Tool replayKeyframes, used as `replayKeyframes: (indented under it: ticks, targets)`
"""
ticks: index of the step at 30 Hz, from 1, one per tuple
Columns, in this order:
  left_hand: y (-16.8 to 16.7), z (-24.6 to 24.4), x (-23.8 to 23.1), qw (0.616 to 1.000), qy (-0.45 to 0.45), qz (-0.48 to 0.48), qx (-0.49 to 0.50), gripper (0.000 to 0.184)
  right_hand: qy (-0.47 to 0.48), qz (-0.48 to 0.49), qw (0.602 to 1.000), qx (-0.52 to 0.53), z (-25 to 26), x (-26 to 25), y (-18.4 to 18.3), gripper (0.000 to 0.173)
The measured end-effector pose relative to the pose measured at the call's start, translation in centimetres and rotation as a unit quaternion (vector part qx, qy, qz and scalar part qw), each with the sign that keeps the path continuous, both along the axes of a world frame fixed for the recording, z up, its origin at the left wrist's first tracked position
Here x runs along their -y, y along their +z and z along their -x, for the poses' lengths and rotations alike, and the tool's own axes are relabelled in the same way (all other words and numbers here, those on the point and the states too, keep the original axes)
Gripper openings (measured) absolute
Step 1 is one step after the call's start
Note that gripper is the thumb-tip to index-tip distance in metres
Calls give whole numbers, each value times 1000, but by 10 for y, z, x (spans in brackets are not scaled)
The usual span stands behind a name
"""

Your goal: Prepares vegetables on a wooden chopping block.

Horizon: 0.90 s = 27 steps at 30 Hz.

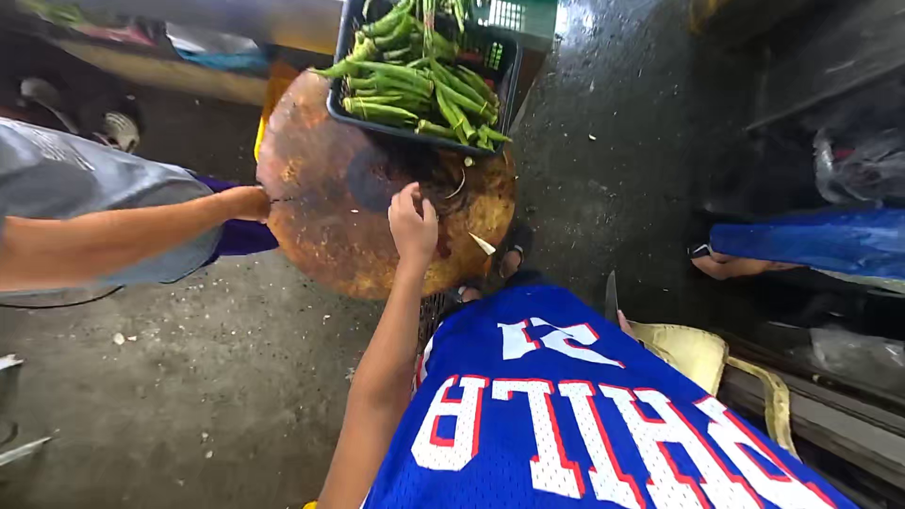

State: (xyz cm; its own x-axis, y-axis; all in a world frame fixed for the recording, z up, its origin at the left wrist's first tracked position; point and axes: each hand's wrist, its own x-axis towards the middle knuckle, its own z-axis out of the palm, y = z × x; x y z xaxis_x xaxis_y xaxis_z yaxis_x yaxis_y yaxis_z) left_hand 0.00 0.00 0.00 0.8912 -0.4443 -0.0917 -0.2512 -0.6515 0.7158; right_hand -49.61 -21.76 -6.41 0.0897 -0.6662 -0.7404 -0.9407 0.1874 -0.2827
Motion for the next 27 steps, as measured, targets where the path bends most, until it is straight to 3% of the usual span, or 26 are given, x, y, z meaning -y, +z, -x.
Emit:
replayKeyframes:
  ticks: [5, 10, 14, 17, 20, 22, 23, 24, 25, 27]
  targets:
    - [-46, 38, -8, 993, -29, -110, 17, 45, -62, -29, 998, -4, -4, 15, 3, 65]
    - [-49, 35, 13, 988, -43, -133, 59, 49, -31, -45, 998, -22, -20, 22, 19, 63]
    - [-47, 29, 31, 984, -81, -147, 60, 37, -56, -52, 997, -14, -6, 36, 17, 64]
    - [-38, 57, 42, 982, -103, -143, 60, 31, -111, -58, 992, -17, 11, 53, 17, 64]
    - [-40, 100, 51, 986, -88, -138, 43, 33, -112, -57, 992, -4, 46, 81, -12, 64]
    - [-42, 135, 61, 990, -48, -132, 28, 34, -5, 43, 998, 47, 86, 92, -46, 62]
    - [-40, 156, 68, 990, -28, -134, 18, 34, 44, 183, 978, 93, 111, 93, -73, 58]
    - [-37, 171, 78, 990, -9, -141, 6, 35, 50, 21, 998, 27, 100, 120, -47, 62]
    - [-36, 180, 93, 989, 9, -146, -2, 35, 15, -59, 998, -2, 84, 142, -37, 66]
    - [-34, 194, 124, 988, 20, -145, -40, 36, -14, -80, 997, 6, 65, 166, -25, 65]
